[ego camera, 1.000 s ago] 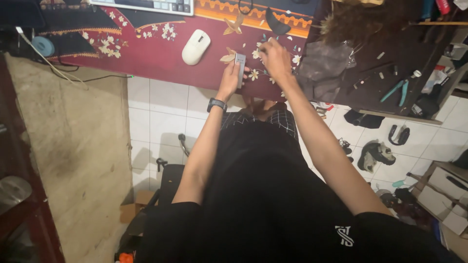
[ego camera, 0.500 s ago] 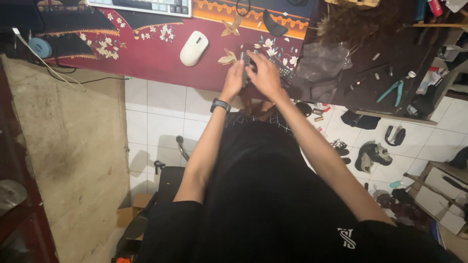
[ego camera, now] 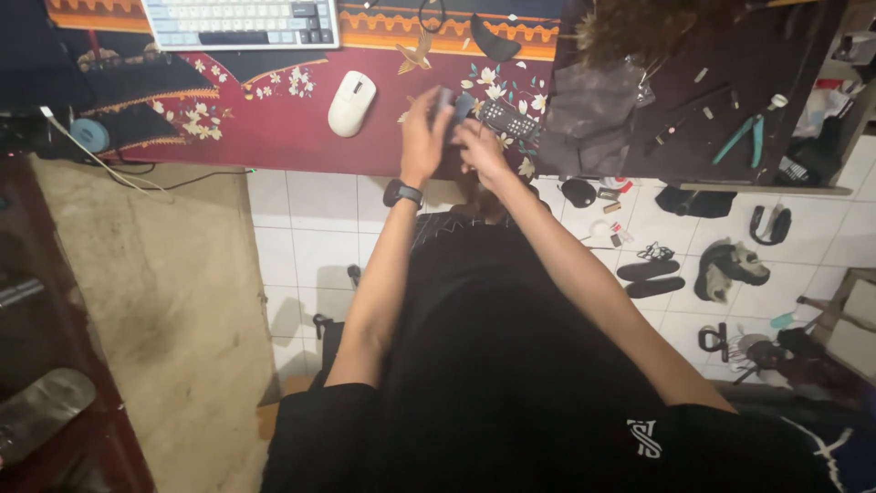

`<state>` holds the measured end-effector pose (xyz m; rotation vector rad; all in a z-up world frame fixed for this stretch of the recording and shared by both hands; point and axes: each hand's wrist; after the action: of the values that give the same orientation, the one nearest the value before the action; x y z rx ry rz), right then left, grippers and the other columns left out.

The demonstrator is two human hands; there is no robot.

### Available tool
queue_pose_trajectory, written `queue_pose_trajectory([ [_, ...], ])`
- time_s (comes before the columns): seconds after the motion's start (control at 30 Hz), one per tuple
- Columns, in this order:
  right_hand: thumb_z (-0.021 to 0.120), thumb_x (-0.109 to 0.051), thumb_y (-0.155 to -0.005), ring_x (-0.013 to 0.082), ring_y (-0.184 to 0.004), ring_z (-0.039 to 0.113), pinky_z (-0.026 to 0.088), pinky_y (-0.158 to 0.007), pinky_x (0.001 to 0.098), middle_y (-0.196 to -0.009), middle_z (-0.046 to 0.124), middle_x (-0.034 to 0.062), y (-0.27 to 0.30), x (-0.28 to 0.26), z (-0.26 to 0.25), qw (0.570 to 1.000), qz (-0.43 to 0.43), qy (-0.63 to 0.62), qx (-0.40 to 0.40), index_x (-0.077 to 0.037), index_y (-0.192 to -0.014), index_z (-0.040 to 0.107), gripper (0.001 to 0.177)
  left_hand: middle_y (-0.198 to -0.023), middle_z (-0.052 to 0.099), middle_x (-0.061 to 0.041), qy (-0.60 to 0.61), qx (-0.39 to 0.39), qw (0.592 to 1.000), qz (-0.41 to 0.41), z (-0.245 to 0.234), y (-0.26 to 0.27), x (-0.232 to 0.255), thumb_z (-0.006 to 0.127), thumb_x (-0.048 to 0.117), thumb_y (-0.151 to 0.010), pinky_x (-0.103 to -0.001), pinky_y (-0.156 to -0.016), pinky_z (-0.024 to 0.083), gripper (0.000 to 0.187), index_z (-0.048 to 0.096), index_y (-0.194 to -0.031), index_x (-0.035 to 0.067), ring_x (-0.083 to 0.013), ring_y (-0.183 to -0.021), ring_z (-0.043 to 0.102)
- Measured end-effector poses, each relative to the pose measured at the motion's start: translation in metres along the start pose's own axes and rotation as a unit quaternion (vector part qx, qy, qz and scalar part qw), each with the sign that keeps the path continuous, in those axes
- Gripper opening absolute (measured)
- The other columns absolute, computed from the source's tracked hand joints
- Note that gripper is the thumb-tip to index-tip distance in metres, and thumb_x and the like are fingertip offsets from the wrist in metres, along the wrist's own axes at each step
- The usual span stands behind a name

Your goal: Assembling or repairing a remote control by placing a circuit board and battery into a casing.

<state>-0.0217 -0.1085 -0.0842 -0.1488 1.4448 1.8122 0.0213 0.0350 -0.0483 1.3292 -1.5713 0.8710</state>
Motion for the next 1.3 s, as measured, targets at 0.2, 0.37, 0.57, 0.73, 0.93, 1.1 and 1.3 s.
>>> queue_pose_trajectory([
  [0.2, 0.07, -0.014, -0.093, 0.0112, -0.052, 0.055, 0.044, -0.046, 0.0341, -0.096, 0.077, 0.0093, -0.018, 0.003, 0.006, 0.952, -0.09, 0.289, 0.048, 0.0, -0.12, 0.062, 0.031, -0.113, 0.073, -0.012, 0.27, 0.036, 0.942, -0.198, -0.019, 0.009, -0.04, 0.042, 0.032, -0.111, -0.031, -0.072, 0.059, 0.042, 0.063, -0.126, -0.001, -0.0178, -0.095, 0.072],
  [0.37, 0.072, -0.011, -0.092, 0.0325, -0.083, 0.076, 0.06, -0.08, 0.0421, -0.092, 0.075, 0.0192, -0.03, 0.002, 0.007, 0.779, -0.312, 0.539, 0.072, -0.006, -0.121, 0.067, 0.03, -0.122, 0.071, -0.015, 0.387, 0.041, 0.89, -0.24, -0.048, 0.02, -0.024, 0.035, 0.035, -0.111, -0.032, -0.079, 0.063, 0.048, 0.055, -0.134, -0.002, -0.0203, -0.102, 0.073],
  [0.57, 0.068, 0.002, -0.084, 0.0431, -0.104, 0.067, 0.055, -0.088, 0.0494, -0.115, 0.066, 0.0258, -0.022, -0.069, 0.01, 0.714, -0.398, 0.569, 0.095, 0.001, -0.121, 0.055, 0.038, -0.132, 0.068, -0.02, 0.465, 0.027, 0.857, -0.219, -0.054, 0.032, -0.028, 0.034, 0.036, -0.112, -0.038, -0.086, 0.062, 0.053, 0.051, -0.139, -0.006, -0.0266, -0.11, 0.072],
  [0.73, 0.051, 0.022, -0.077, 0.0451, -0.098, 0.066, 0.056, -0.086, 0.0472, -0.122, 0.059, 0.0328, -0.058, -0.094, -0.019, 0.657, -0.388, 0.644, 0.057, 0.004, -0.126, 0.059, 0.052, -0.133, 0.066, -0.019, 0.476, 0.013, 0.852, -0.217, -0.053, 0.039, -0.029, 0.037, 0.034, -0.112, -0.039, -0.087, 0.061, 0.051, 0.051, -0.141, -0.005, -0.027, -0.11, 0.07],
  [0.93, 0.062, 0.013, -0.078, 0.0389, -0.108, 0.064, 0.049, -0.092, 0.0511, -0.108, 0.069, 0.0176, -0.045, -0.098, -0.033, 0.532, -0.47, 0.697, 0.102, -0.001, -0.112, 0.067, 0.038, -0.128, 0.068, -0.017, 0.461, 0.0, 0.856, -0.232, -0.045, 0.043, -0.026, 0.041, 0.032, -0.11, -0.038, -0.087, 0.061, 0.048, 0.051, -0.141, -0.003, -0.0241, -0.106, 0.07],
  [1.1, 0.071, -0.009, -0.078, 0.035, -0.101, 0.061, 0.048, -0.089, 0.0468, -0.102, 0.067, 0.0159, 0.016, -0.119, -0.036, 0.512, -0.542, 0.653, 0.13, -0.002, -0.103, 0.068, 0.027, -0.131, 0.066, -0.015, 0.44, -0.038, 0.868, -0.226, -0.027, 0.041, -0.011, 0.05, 0.021, -0.109, -0.039, -0.092, 0.06, 0.041, 0.052, -0.143, -0.002, -0.0223, -0.109, 0.069],
  [1.3, 0.074, -0.011, -0.087, 0.0293, -0.101, 0.065, 0.051, -0.092, 0.0432, -0.101, 0.071, 0.0088, 0.116, -0.168, -0.103, 0.685, -0.507, 0.439, 0.284, -0.01, -0.098, 0.075, 0.012, -0.136, 0.063, -0.016, 0.415, -0.076, 0.875, -0.235, -0.009, 0.037, 0.019, 0.054, 0.007, -0.105, -0.038, -0.095, 0.06, 0.042, 0.046, -0.145, -0.001, -0.0239, -0.113, 0.069],
])
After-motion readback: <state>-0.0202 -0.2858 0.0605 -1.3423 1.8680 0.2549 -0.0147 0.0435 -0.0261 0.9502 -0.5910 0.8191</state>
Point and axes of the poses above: each hand's wrist, its own y-axis away from the middle knuckle, its own z-axis out of the palm, x = y × z
